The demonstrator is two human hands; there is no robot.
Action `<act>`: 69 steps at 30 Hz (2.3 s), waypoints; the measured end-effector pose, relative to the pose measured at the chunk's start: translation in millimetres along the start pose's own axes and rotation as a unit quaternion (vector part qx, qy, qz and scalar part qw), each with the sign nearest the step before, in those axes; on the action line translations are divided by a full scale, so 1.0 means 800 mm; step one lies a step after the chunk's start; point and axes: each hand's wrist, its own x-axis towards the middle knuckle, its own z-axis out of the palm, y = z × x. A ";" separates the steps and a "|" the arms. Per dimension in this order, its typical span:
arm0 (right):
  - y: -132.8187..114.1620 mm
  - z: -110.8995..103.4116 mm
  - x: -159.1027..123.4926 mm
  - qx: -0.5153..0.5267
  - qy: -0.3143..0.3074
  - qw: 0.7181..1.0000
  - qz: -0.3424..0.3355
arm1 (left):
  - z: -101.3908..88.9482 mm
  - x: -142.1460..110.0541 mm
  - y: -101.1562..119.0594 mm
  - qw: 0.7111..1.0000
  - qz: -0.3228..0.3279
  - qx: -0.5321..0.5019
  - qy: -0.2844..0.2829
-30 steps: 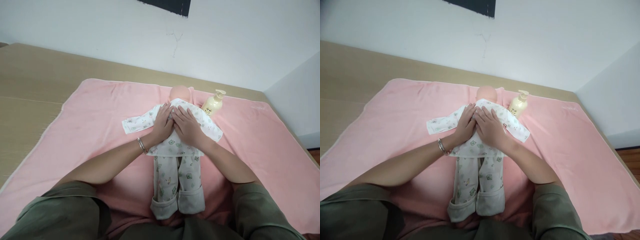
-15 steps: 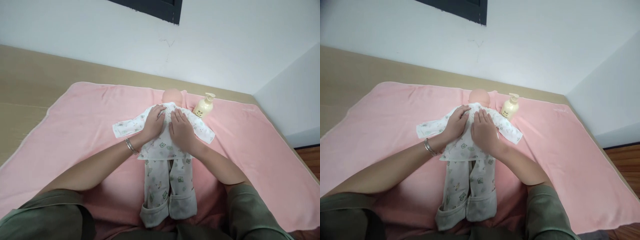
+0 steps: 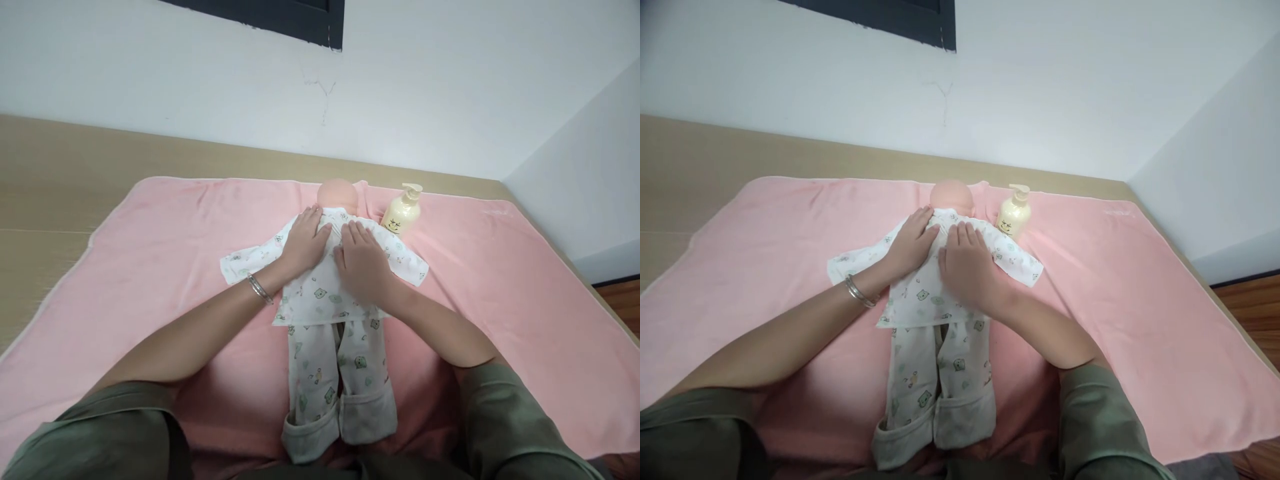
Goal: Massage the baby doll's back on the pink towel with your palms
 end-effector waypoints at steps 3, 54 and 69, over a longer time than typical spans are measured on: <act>0.002 -0.006 0.000 0.005 -0.008 1.000 -0.022 | -0.001 -0.013 0.012 0.999 0.028 0.046 0.005; -0.007 -0.003 -0.009 -0.002 0.000 1.000 -0.011 | -0.006 -0.016 0.002 0.999 0.031 0.029 -0.019; 0.001 -0.006 0.000 0.015 -0.004 1.000 -0.007 | -0.006 -0.025 0.014 0.999 0.020 0.050 -0.011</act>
